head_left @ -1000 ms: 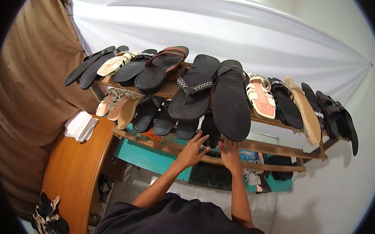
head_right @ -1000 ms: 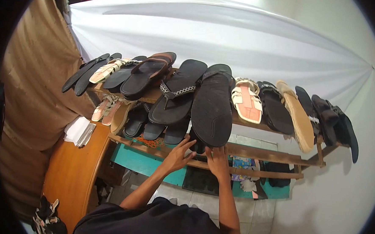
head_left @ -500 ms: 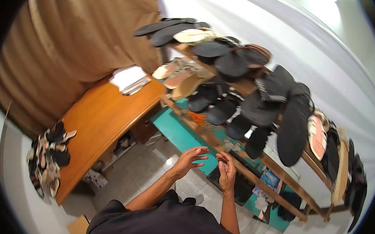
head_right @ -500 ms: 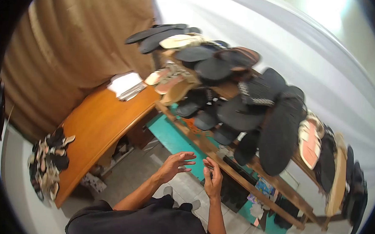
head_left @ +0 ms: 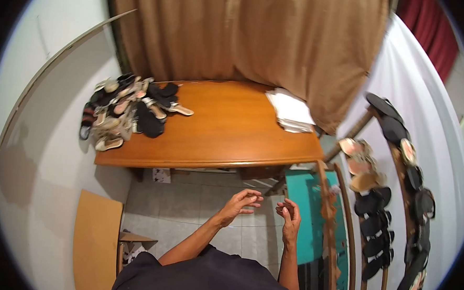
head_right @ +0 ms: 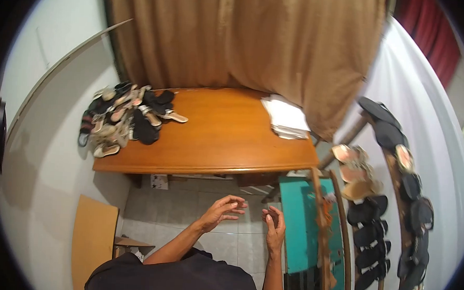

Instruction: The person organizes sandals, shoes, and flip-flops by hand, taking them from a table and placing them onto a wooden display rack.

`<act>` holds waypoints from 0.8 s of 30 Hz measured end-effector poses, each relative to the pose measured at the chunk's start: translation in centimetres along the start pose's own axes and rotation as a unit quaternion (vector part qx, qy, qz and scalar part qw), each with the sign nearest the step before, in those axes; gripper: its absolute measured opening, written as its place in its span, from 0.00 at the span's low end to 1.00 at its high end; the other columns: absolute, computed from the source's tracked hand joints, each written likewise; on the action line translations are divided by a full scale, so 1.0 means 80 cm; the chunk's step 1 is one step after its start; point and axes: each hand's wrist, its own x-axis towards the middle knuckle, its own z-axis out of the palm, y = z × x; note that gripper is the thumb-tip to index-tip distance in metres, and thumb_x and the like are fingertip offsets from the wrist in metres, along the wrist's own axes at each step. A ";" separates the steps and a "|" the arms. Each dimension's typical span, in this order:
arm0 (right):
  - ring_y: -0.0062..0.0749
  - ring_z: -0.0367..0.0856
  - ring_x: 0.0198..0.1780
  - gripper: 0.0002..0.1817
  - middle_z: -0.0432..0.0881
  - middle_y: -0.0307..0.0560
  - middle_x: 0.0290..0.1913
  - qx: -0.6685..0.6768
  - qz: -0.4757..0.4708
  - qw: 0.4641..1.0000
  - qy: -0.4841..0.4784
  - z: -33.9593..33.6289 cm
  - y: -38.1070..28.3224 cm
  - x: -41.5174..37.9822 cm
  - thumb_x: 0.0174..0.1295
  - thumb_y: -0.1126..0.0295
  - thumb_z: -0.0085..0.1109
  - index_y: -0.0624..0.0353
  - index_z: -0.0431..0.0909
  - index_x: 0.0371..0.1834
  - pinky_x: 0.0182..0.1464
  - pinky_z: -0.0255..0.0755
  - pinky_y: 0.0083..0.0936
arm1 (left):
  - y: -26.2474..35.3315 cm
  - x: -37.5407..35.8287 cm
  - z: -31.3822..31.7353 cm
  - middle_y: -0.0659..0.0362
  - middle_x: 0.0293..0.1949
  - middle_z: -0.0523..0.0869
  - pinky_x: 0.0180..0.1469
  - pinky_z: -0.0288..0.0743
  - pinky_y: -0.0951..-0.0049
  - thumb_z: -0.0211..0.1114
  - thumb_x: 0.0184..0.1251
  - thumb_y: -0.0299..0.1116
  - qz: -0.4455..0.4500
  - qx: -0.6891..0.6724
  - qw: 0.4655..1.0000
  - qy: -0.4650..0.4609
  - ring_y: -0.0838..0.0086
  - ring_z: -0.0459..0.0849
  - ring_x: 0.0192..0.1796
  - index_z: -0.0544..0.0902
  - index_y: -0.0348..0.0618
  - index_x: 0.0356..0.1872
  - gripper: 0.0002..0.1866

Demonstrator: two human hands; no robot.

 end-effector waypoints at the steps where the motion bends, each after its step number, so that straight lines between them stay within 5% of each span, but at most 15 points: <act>1: 0.32 0.82 0.48 0.19 0.83 0.51 0.49 -0.002 0.000 1.000 -0.022 0.032 0.008 0.013 0.70 0.65 0.56 0.63 0.73 0.59 0.53 0.78 0.31 | 0.010 -0.011 -0.033 0.54 0.62 0.78 0.62 0.71 0.62 0.56 0.74 0.49 0.018 -0.016 0.999 0.024 0.67 0.78 0.62 0.73 0.46 0.63 0.24; 14: 0.34 0.79 0.56 0.18 0.80 0.51 0.51 0.041 0.049 0.933 -0.355 0.390 0.051 0.103 0.72 0.67 0.55 0.64 0.72 0.60 0.57 0.77 0.31 | 0.083 -0.202 -0.273 0.54 0.59 0.80 0.59 0.72 0.64 0.55 0.75 0.47 0.188 -0.086 0.916 0.343 0.69 0.79 0.59 0.74 0.46 0.60 0.21; 24: 0.35 0.80 0.52 0.21 0.80 0.52 0.51 0.044 0.090 0.865 -0.492 0.575 0.113 0.161 0.71 0.64 0.57 0.64 0.71 0.63 0.58 0.75 0.31 | 0.107 -0.229 -0.379 0.53 0.59 0.80 0.60 0.72 0.63 0.55 0.75 0.46 0.196 -0.125 0.851 0.471 0.67 0.78 0.60 0.74 0.46 0.61 0.20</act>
